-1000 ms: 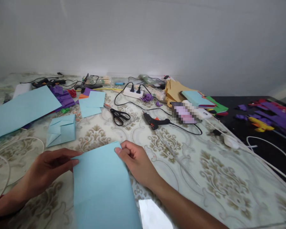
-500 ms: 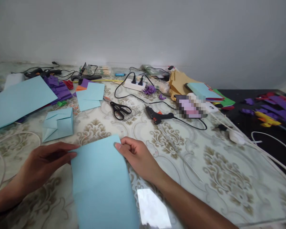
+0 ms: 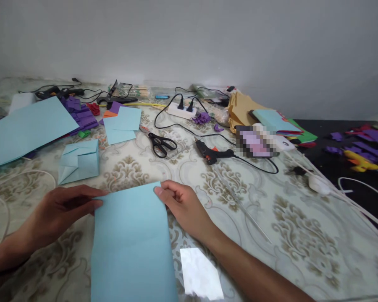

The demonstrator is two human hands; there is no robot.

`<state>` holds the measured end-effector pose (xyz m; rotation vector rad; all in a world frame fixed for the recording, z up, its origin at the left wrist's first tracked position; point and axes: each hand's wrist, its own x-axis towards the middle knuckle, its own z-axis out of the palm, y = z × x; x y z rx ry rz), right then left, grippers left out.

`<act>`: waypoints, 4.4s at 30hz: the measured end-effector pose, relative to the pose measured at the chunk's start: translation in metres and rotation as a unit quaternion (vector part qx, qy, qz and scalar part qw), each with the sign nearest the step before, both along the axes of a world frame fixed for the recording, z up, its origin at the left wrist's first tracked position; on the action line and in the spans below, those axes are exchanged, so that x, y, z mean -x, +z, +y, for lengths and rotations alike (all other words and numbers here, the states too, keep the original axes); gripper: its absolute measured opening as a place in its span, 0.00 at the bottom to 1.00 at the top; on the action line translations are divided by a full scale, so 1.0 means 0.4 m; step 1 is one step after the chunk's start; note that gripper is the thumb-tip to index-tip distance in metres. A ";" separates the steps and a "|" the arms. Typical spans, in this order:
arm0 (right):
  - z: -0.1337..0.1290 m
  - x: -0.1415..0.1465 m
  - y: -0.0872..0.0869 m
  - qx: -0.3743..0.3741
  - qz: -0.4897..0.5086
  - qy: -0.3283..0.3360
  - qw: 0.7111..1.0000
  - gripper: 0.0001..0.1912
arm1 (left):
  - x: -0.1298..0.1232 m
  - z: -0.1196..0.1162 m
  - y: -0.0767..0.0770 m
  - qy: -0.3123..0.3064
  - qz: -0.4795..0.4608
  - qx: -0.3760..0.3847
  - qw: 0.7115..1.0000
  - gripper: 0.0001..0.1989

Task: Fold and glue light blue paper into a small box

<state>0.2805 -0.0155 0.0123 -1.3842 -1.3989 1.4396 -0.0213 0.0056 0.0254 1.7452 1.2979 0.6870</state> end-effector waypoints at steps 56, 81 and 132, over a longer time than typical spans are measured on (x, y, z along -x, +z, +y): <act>-0.005 -0.003 -0.025 0.052 -0.049 -0.015 0.997 0.30 | 0.000 0.017 -0.033 -0.084 -0.114 0.241 0.960 0.11; 0.000 0.000 -0.012 0.079 -0.022 0.022 0.996 0.29 | 0.011 0.033 -0.030 -0.083 -0.144 0.203 0.965 0.07; -0.007 0.015 0.009 0.094 -0.041 0.022 0.994 0.32 | 0.015 0.028 -0.032 -0.062 -0.155 0.167 0.972 0.09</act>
